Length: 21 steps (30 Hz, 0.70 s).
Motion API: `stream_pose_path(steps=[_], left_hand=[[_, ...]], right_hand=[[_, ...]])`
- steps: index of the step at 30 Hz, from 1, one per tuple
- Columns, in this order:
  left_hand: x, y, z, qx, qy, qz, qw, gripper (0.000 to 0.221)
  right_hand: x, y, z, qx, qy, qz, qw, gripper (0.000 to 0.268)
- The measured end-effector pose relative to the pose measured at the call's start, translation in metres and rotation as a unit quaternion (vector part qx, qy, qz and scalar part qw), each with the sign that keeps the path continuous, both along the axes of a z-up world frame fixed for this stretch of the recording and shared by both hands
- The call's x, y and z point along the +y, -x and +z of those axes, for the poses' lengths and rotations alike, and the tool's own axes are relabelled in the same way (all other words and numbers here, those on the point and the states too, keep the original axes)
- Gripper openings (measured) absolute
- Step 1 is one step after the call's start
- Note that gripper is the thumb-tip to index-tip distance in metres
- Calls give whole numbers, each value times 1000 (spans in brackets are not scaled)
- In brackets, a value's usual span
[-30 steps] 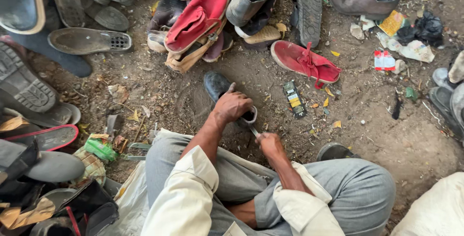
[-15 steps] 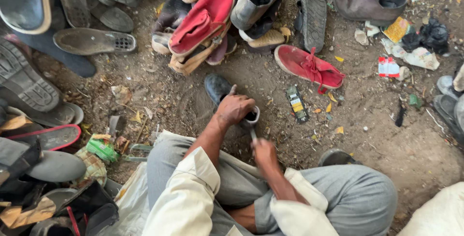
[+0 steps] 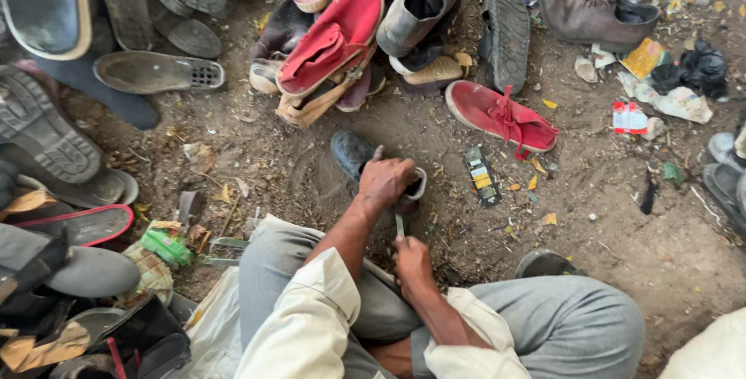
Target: The person repairs various shoes by hand and using a blade, removing soles, scraping edges, and applying materials to different footwear items one at a time on the ground.
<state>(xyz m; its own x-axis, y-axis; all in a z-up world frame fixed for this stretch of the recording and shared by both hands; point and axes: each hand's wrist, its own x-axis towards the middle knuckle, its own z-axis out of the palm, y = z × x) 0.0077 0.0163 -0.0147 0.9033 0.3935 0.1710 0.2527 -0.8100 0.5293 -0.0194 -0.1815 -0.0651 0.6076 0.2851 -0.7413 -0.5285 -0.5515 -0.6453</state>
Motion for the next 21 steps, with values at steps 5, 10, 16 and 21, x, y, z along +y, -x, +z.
stream_pose_path(steps=[5, 10, 16, 21], left_hand=[[-10, -6, -2, 5, 7, 70, 998, 18], [-20, -11, 9, 57, 56, 198, 977, 14], [-6, 5, 49, 180, 127, 215, 952, 36], [-30, 21, 92, -4, -43, 65, 997, 77]], right_hand=[[33, -33, -32, -74, -26, -6, 997, 23], [25, -70, -38, -282, 22, 131, 950, 27], [24, -115, 32, -297, 138, 299, 896, 32], [29, -125, 12, -228, 226, 352, 879, 34]])
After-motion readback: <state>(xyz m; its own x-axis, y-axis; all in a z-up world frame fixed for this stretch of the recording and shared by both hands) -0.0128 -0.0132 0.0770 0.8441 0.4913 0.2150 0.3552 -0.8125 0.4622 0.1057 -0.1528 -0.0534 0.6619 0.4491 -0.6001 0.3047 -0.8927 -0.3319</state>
